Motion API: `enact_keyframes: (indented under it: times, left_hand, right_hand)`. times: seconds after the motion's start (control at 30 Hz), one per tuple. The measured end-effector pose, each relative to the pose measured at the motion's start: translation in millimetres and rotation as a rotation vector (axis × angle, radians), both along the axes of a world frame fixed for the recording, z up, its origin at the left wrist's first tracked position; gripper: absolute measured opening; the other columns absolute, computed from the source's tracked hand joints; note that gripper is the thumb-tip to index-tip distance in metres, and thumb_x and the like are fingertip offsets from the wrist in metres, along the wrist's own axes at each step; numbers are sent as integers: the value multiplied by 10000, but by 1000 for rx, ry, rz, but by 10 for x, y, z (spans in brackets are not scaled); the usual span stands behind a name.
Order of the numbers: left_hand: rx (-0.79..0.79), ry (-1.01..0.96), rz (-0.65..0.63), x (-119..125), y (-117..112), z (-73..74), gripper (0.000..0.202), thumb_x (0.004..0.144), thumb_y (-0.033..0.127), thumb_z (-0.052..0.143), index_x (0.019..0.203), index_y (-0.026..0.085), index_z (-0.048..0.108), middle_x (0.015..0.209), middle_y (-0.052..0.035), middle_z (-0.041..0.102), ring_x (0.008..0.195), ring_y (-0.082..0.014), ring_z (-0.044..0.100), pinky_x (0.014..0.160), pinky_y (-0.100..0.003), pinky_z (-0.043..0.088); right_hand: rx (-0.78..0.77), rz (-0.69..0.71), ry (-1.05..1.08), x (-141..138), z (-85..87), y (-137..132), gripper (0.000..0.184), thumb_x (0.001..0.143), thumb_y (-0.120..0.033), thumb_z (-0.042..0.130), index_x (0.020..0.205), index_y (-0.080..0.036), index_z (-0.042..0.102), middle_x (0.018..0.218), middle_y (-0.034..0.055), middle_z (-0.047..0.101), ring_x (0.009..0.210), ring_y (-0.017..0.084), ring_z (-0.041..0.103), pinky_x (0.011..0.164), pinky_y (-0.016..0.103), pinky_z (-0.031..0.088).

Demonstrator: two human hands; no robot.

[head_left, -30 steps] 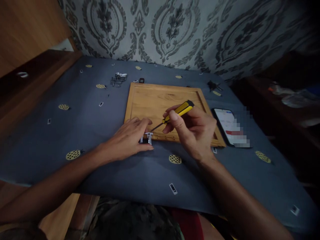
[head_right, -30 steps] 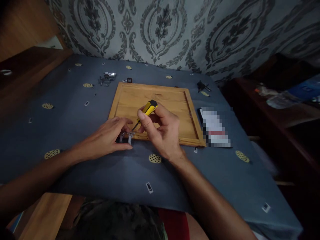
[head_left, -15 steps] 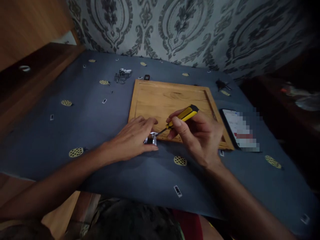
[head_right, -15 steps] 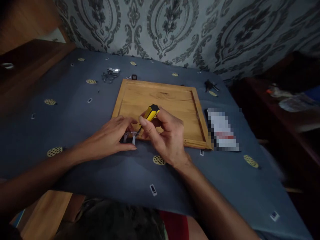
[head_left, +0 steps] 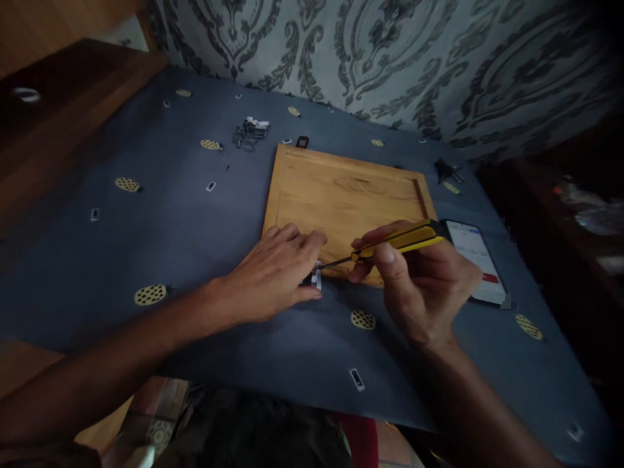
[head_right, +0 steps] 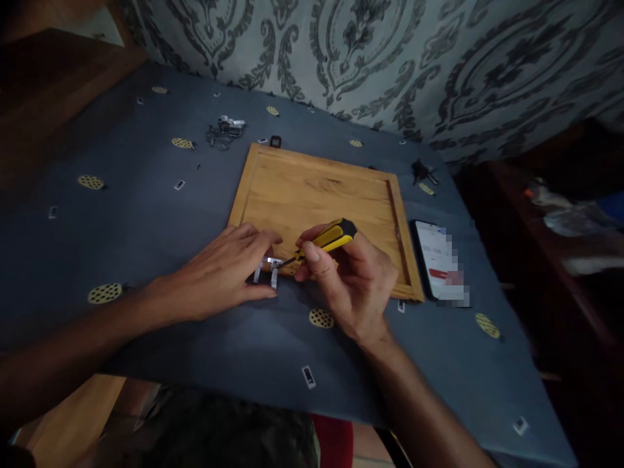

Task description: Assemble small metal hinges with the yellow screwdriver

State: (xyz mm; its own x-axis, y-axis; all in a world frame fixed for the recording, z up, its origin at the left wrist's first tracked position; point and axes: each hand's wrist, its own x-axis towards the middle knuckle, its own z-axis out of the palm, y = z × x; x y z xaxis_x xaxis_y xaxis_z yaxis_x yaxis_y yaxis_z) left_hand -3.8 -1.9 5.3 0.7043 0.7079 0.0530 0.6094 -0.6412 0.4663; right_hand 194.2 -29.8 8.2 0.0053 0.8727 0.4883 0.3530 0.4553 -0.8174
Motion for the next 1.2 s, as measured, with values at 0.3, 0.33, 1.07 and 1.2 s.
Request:
enact_keyframes:
  times: [0.3,0.33,1.07,1.2]
  left_hand:
    - [-44,-60,2,-47,60,99,414,885,344,783,1150,172,516,1118,-74,661,1114,-263,572,953,-384,455]
    - [-50,-86,3,-63,66,108,393,895,336,768,1151,176,517,1113,-72,664,1105,-261,581,945,-385,462]
    - [100,-512,787,-1032,974,-123,146,884,203,520,1003,189,605,854,-38,762,787,-175,703,754,-285,529]
    - [114,-400,829,-1136,1063,-249,136,884,138,508,964,185,607,828,-30,754,791,-178,722,792,-298,557]
  right_hand:
    - [35,-72,27,12,-36,-60,201,945,-390,711,909,-195,745,848,36,741,486,109,649,424,253,530]
    - [35,-82,36,15,-42,-67,202,944,-387,712,907,-192,748,847,39,741,485,111,649,422,256,532]
    - [23,-36,-97,117,7,13,291,970,-503,628,889,-232,693,526,-31,672,432,157,653,469,260,549]
    - [37,-40,-121,111,49,34,359,974,-550,593,860,-219,677,499,-17,665,441,170,651,473,274,540]
